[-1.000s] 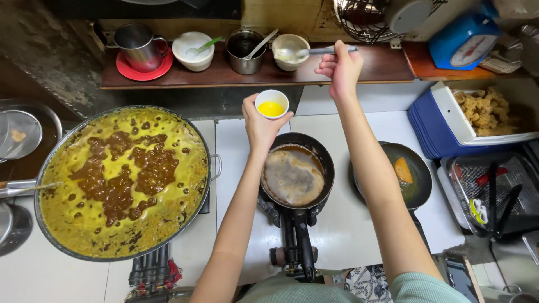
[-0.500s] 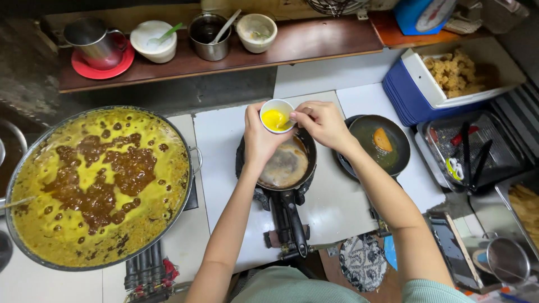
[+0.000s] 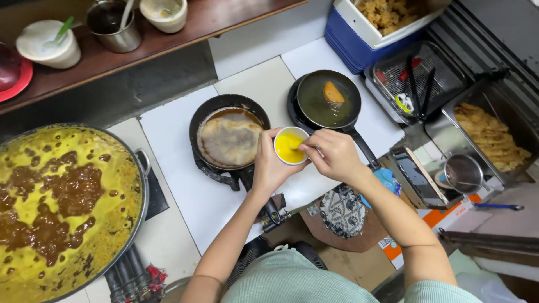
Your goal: Cooking eggs in multiple frying pans on a stove using a spatula to flip and fold them.
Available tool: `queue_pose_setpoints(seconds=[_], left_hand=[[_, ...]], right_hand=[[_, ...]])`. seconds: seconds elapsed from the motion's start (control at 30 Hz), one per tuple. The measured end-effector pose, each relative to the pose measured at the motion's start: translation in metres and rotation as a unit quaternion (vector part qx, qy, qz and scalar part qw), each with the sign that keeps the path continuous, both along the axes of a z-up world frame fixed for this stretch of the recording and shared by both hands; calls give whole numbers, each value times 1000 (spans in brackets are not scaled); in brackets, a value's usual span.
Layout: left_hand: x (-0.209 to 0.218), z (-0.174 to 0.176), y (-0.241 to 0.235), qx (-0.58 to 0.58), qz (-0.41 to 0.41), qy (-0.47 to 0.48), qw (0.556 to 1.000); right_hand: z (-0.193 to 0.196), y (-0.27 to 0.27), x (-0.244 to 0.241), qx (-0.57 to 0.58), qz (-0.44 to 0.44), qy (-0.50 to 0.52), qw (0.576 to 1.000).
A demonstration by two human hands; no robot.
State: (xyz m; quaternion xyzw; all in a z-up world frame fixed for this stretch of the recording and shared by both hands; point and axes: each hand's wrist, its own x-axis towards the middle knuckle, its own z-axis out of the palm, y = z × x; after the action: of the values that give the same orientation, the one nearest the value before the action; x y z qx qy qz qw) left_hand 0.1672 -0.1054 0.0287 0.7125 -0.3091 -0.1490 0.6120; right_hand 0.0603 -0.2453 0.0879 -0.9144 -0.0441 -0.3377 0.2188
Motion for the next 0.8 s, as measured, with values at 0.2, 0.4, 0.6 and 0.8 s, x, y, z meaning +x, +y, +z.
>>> queue_pose_setpoints(seconds=[0.2,0.4,0.6,0.8], left_hand=[[-77,-11,-15,14,-46,24,999],[-161,-58,-29,6,-81,41,996],[-257,-114,-64,-21,-64,2,998],[-323,-193,-99,-28,-93,41,994]], right_hand=[[-43,-21,-96,229,-106,-35,967],[-60,-24,-188,102,-141,-36,984],[-126,-55,-270,59,-151,43,986],[-177,-77,-354,399,-264,232,847]])
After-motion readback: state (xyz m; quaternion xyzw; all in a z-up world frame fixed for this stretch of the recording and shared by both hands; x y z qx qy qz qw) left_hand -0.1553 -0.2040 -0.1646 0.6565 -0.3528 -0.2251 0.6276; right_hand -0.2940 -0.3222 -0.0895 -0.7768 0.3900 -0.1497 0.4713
